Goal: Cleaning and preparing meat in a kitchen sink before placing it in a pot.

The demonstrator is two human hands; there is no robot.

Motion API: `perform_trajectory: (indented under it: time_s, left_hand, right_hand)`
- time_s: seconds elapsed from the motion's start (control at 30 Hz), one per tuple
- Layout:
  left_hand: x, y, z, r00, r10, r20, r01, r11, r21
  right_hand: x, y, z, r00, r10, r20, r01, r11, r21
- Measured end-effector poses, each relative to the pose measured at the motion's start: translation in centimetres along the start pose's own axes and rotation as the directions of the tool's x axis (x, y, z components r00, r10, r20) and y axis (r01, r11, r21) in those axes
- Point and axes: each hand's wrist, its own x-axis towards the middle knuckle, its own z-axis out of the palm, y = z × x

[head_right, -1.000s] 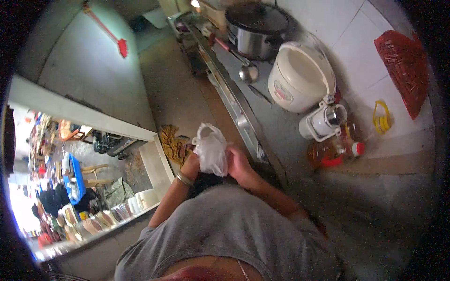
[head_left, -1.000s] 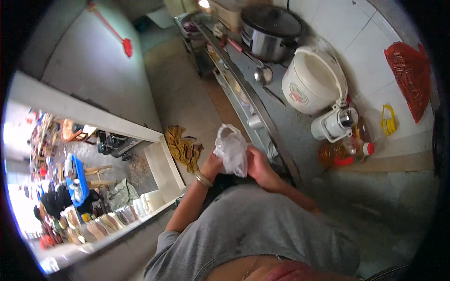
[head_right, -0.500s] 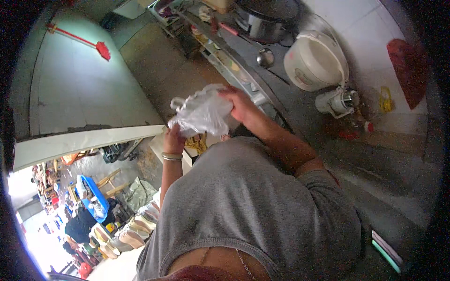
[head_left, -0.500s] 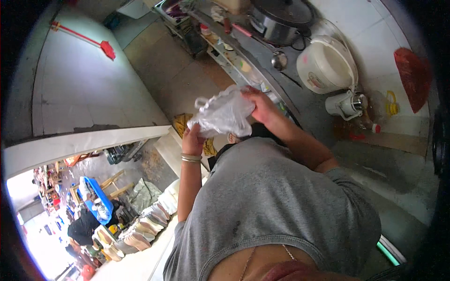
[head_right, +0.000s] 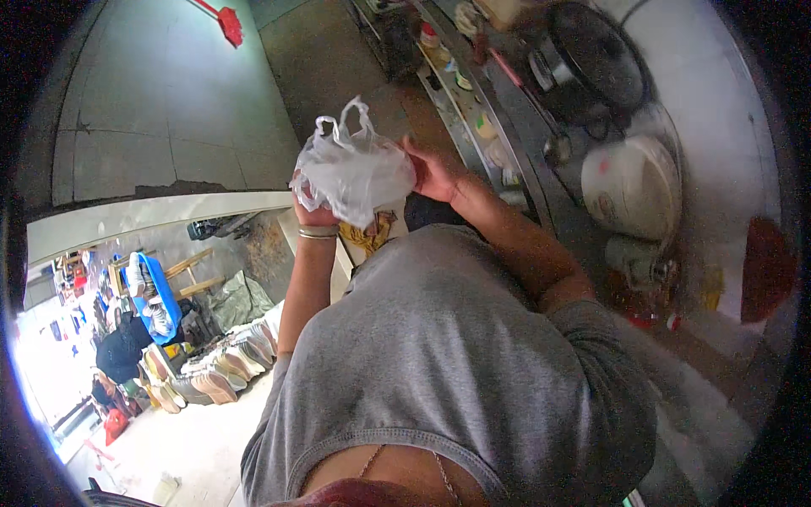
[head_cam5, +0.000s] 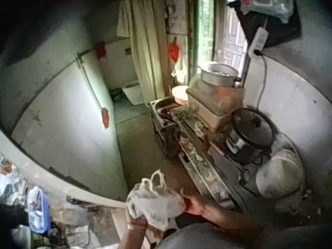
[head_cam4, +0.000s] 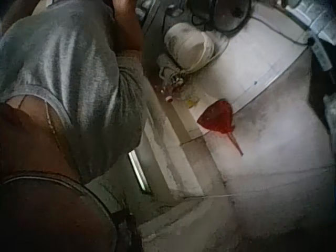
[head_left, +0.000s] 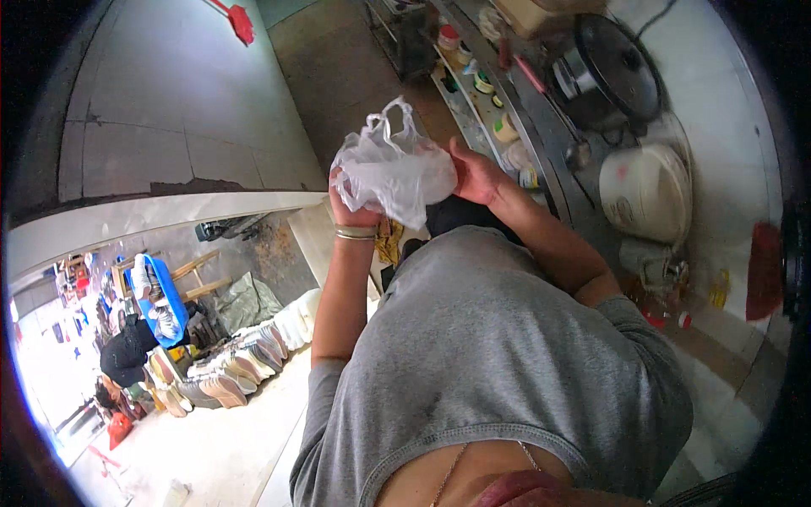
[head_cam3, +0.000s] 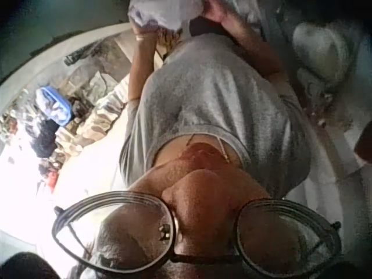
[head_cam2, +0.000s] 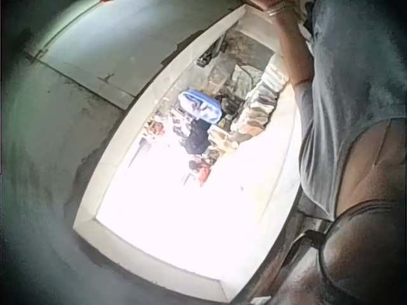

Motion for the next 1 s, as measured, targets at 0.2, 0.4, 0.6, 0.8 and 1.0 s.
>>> perform_trajectory:
  time_s: [0.2, 0.4, 0.6, 0.8, 1.0]
  left_hand:
    - [7.0, 3.6, 3.1, 0.984, -0.173, -0.05, 0.175, 0.983, 0.049]
    - [14.2, 8.4, 2.3, 0.971, 0.05, -0.234, 0.04, 0.931, 0.364]
    - [22.1, 14.0, 6.6, 0.999, -0.016, -0.051, 0.021, 0.996, 0.088]
    - [32.2, 20.9, 3.2, 0.982, 0.098, -0.161, 0.075, 0.584, 0.808]
    - [40.3, 30.5, 1.6, 0.962, -0.086, -0.258, 0.16, 0.946, 0.281]
  right_hand:
    - [8.8, -3.9, 1.7, 0.996, 0.081, -0.023, -0.084, 0.972, -0.219]
    - [17.6, -9.6, 2.8, 0.95, -0.119, -0.287, 0.021, 0.946, -0.323]
    - [25.8, -16.1, 5.7, 0.874, -0.43, -0.226, 0.247, 0.794, -0.555]
    - [35.3, -23.3, 7.8, 0.88, -0.471, -0.056, 0.35, 0.724, -0.594]
    - [40.4, -31.8, 5.3, 0.852, -0.473, -0.226, 0.4, 0.865, -0.303]
